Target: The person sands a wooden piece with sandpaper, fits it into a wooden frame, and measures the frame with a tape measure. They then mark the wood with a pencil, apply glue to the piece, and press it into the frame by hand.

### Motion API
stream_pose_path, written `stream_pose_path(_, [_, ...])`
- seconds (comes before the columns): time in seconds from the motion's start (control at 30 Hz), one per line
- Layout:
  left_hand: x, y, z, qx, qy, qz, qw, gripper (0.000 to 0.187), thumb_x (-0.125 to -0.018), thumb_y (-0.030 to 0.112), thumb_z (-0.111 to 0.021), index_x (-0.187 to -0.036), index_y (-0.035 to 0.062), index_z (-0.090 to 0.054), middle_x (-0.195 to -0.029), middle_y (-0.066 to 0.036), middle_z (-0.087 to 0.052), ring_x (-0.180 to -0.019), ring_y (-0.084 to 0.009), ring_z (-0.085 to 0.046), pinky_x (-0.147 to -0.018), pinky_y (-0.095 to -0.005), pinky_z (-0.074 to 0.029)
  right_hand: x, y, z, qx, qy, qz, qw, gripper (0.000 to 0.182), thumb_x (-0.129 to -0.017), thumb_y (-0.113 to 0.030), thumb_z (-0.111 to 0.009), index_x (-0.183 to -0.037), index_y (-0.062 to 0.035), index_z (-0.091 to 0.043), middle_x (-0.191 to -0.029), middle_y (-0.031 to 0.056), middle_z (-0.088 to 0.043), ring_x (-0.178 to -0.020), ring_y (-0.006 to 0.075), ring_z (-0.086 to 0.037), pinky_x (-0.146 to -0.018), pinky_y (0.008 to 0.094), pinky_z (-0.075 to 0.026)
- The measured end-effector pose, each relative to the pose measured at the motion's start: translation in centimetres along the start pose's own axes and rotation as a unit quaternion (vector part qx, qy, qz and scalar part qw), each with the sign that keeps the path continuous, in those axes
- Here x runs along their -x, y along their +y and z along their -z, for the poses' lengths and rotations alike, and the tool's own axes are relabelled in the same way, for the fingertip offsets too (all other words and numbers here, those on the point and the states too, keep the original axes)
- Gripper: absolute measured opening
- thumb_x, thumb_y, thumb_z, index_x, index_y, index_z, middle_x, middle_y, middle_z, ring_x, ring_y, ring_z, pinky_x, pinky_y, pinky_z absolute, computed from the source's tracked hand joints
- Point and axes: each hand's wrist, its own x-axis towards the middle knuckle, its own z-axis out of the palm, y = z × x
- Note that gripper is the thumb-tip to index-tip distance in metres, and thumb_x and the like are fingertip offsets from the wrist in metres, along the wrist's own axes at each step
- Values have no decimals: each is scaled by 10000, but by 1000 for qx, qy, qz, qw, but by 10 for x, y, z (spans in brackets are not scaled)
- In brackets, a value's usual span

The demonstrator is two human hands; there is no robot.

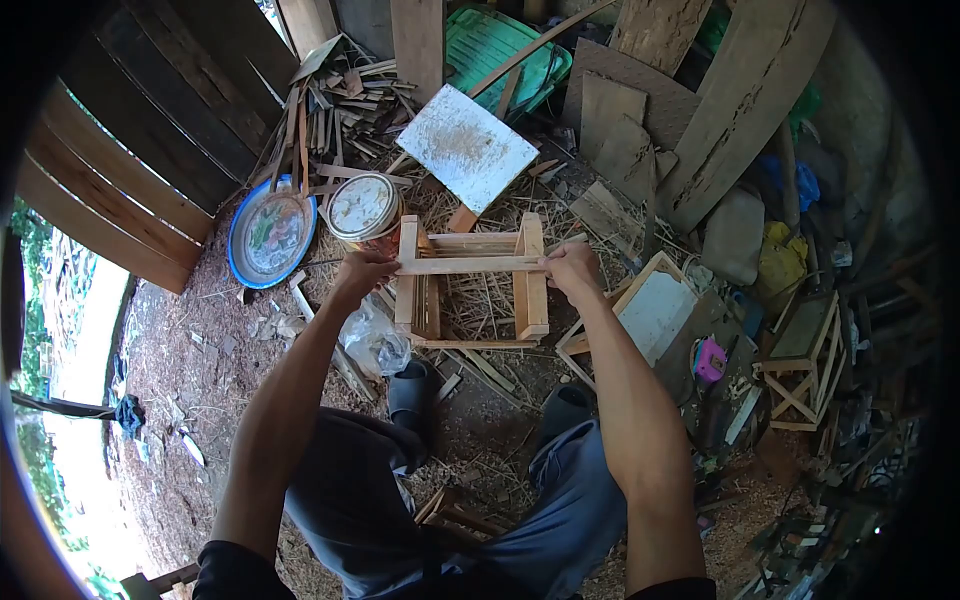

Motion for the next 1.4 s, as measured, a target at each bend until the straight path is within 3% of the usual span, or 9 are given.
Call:
stream_pose_path(0.2, [1,0,-2,-4,26,-22,999,278,-744,197,-743,-899,-28,-689,-687,-62,-641,-568,-109,-565,-498,-255,-428,5,-8,3,15,-31,-15,999,93,-786,-41,-677,-794,26,-612,-787,95,-628,-690,165,-639,-629,282,-567])
stream_pose_path(0.4, [1,-2,-1,-14,23,-27,999,280,-742,198,-746,-902,-25,-690,-693,-63,-644,-577,-103,-573,-497,-247,-426,2,-3,2,-1,-24,-23,999,83,-764,-47,-686,-789,27,-659,-771,103,-658,-666,162,-648,-587,274,-568])
stream_pose_path(0.6, [1,-3,1,4,5,-30,1000,276,-746,194,-743,-893,-33,-686,-696,-61,-650,-578,-104,-583,-502,-244,-433,6,-14,9,-22,-37,-82,996,139,-852,-79,-587,-909,45,-611,-857,116,-633,-779,182,-639,-663,333,-563])
stream_pose_path(0.7, [3,-2,-1,29,24,-20,999,257,-693,149,-762,-851,-44,-700,-683,-89,-660,-581,-123,-600,-553,-258,-475,-4,-5,13,-5,-14,-114,993,169,-822,-76,-616,-930,54,-629,-877,133,-652,-754,201,-652,-644,342,-565])
stream_pose_path(0.73, [3,-2,1,9,5,-25,1000,264,-757,198,-733,-888,-26,-685,-723,-70,-663,-610,-110,-607,-517,-244,-447,-1,-4,14,-7,-30,-115,993,174,-821,-83,-624,-936,48,-628,-887,129,-650,-769,203,-650,-655,350,-562])
stream_pose_path(0.9, [2,-5,1,16,9,-21,1000,250,-761,199,-730,-881,-17,-688,-723,-67,-665,-615,-111,-609,-518,-244,-441,12,-12,10,44,-72,-71,994,187,-809,-116,-667,-949,5,-640,-921,107,-649,-835,213,-637,-700,382,-550])
stream_pose_path(1.1, [3,-5,0,21,15,-20,999,254,-750,199,-745,-881,-12,-690,-723,-63,-664,-606,-107,-602,-518,-243,-432,8,-11,4,22,-36,-83,996,170,-787,-115,-694,-921,-18,-654,-925,105,-650,-826,217,-632,-701,394,-542])
stream_pose_path(1.2, [4,-3,1,21,19,-11,1000,289,-721,186,-758,-904,-28,-694,-742,-96,-673,-626,-133,-613,-586,-265,-470,8,-11,5,36,-43,-90,994,154,-805,-118,-688,-916,-17,-655,-842,58,-644,-754,162,-609,-702,393,-530])
stream_pose_path(1.4, [9,4,0,4,34,1,999,302,-703,173,-766,-908,-38,-696,-747,-112,-678,-637,-146,-622,-624,-278,-492,6,-6,5,25,-43,-85,995,168,-766,-108,-709,-887,-1,-664,-902,113,-654,-819,229,-633,-692,389,-540])
